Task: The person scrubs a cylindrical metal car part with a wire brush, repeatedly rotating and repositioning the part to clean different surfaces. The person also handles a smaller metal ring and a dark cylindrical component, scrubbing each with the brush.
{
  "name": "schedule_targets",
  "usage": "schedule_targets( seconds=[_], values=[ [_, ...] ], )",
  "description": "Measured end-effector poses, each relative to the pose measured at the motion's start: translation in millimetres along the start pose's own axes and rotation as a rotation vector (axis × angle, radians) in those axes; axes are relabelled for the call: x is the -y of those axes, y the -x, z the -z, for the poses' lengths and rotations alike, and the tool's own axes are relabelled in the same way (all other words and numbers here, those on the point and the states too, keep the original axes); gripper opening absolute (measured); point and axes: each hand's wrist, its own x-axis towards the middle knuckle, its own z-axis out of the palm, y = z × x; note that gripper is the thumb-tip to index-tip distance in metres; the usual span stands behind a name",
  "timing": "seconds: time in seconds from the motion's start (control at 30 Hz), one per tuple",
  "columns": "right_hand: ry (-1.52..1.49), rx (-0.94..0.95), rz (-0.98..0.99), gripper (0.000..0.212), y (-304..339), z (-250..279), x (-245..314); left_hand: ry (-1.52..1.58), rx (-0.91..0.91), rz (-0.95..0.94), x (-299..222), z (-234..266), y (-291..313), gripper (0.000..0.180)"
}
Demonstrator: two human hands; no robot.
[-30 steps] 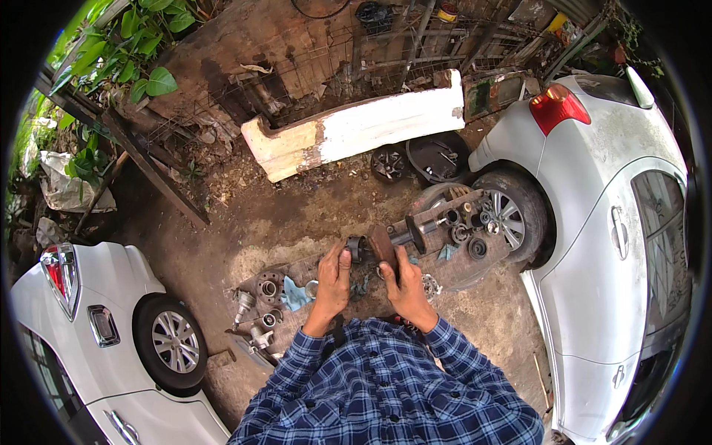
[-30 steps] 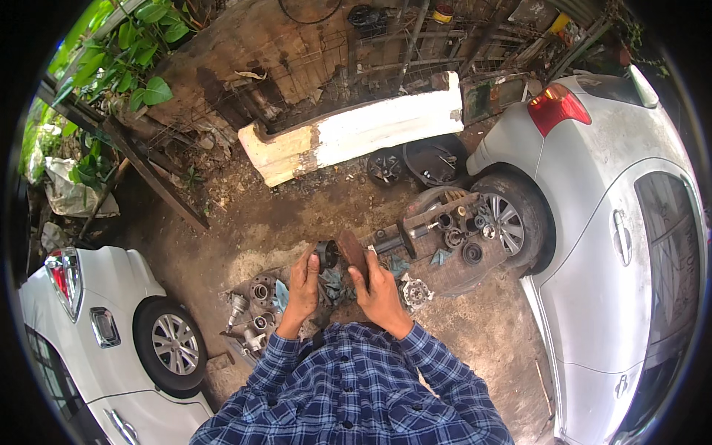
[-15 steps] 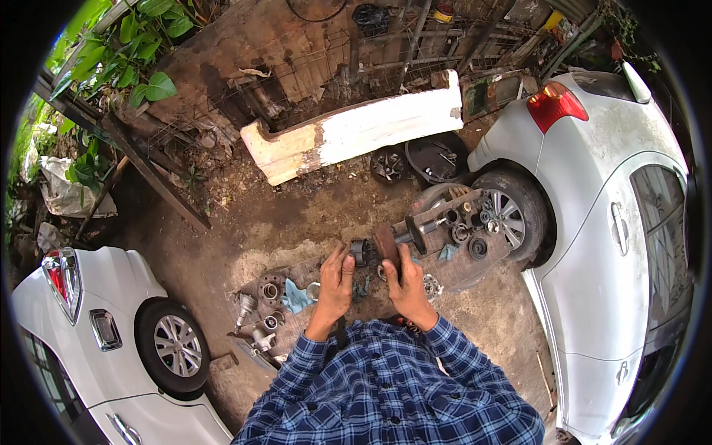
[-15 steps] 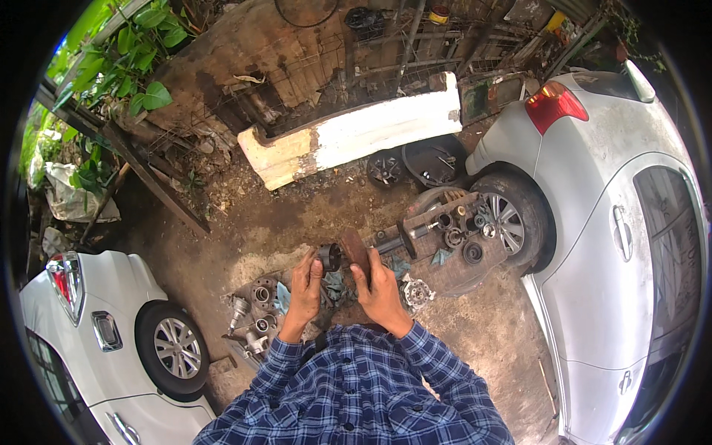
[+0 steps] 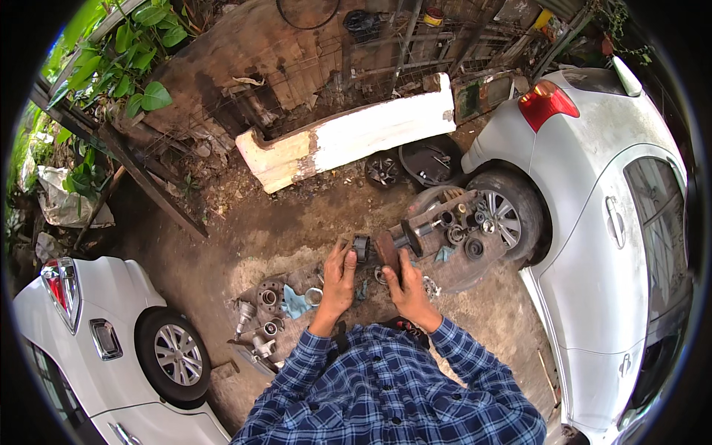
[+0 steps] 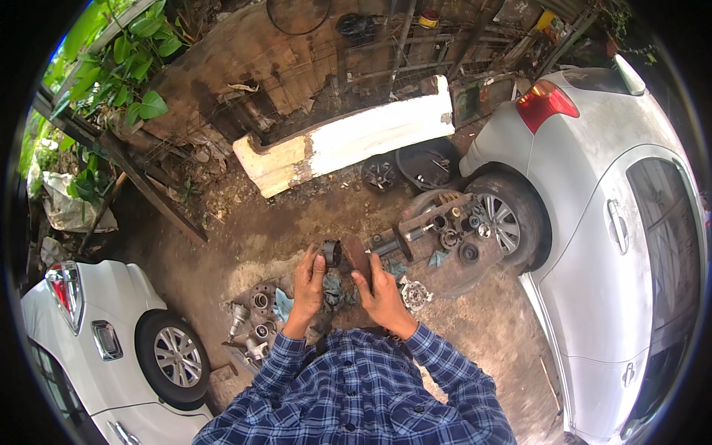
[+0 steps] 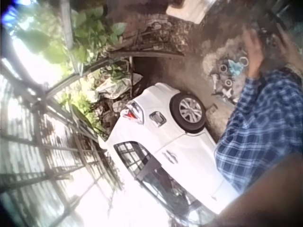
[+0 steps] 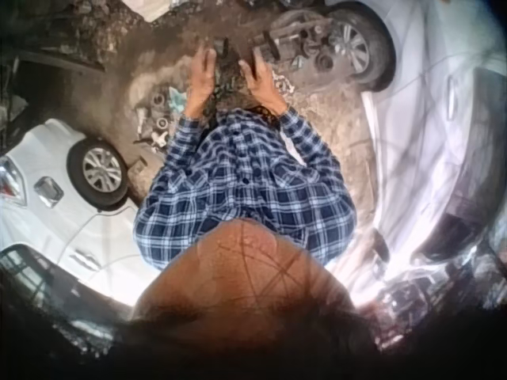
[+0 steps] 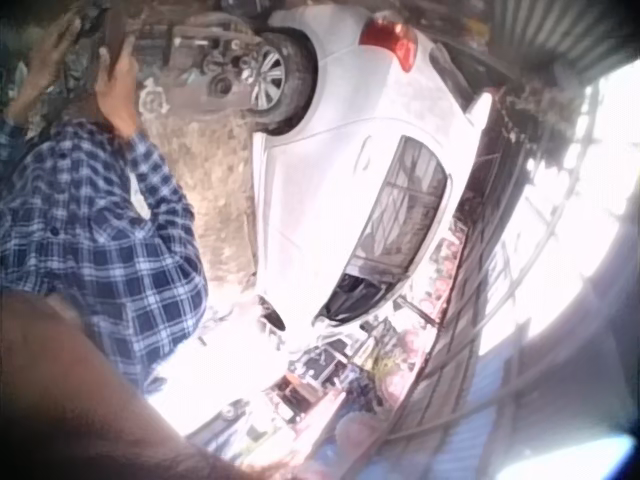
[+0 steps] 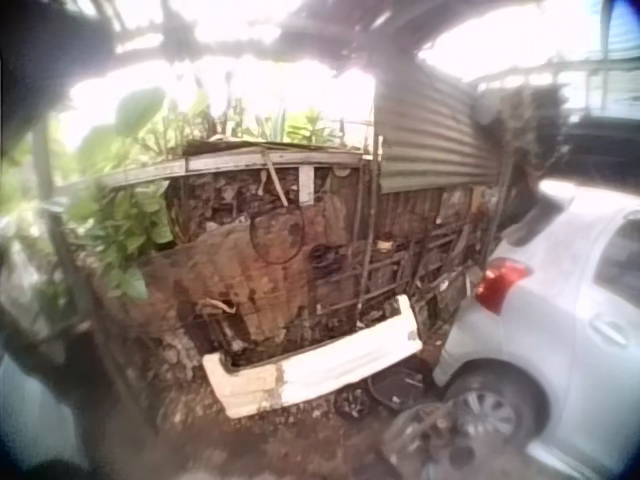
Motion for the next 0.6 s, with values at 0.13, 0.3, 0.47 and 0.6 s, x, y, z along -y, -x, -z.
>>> schedule_targets(
  seconds=[0.13, 0.3, 0.47, 0.6],
  values=[
    [0.13, -0.021, -0.098, 0.047, 8, 6, -6, 0.035, 0.023, 0.055, 5, -5, 6, 0.073],
    [0.018, 0.046, -0.093, 0.056, 18, 9, -22, 0.068, 0.021, 0.128, 11, -11, 12, 0.069],
    [-0.09, 0.042, -0.217, 0.062, 23, 16, -34, 0.197, 0.176, 0.11, 15, 1, 12, 0.068],
    [-0.216, 0.152, -0.295, 0.058, 30, 24, -21, 0.386, 0.267, 0.216, 17, 15, 10, 0.068]
  ],
)
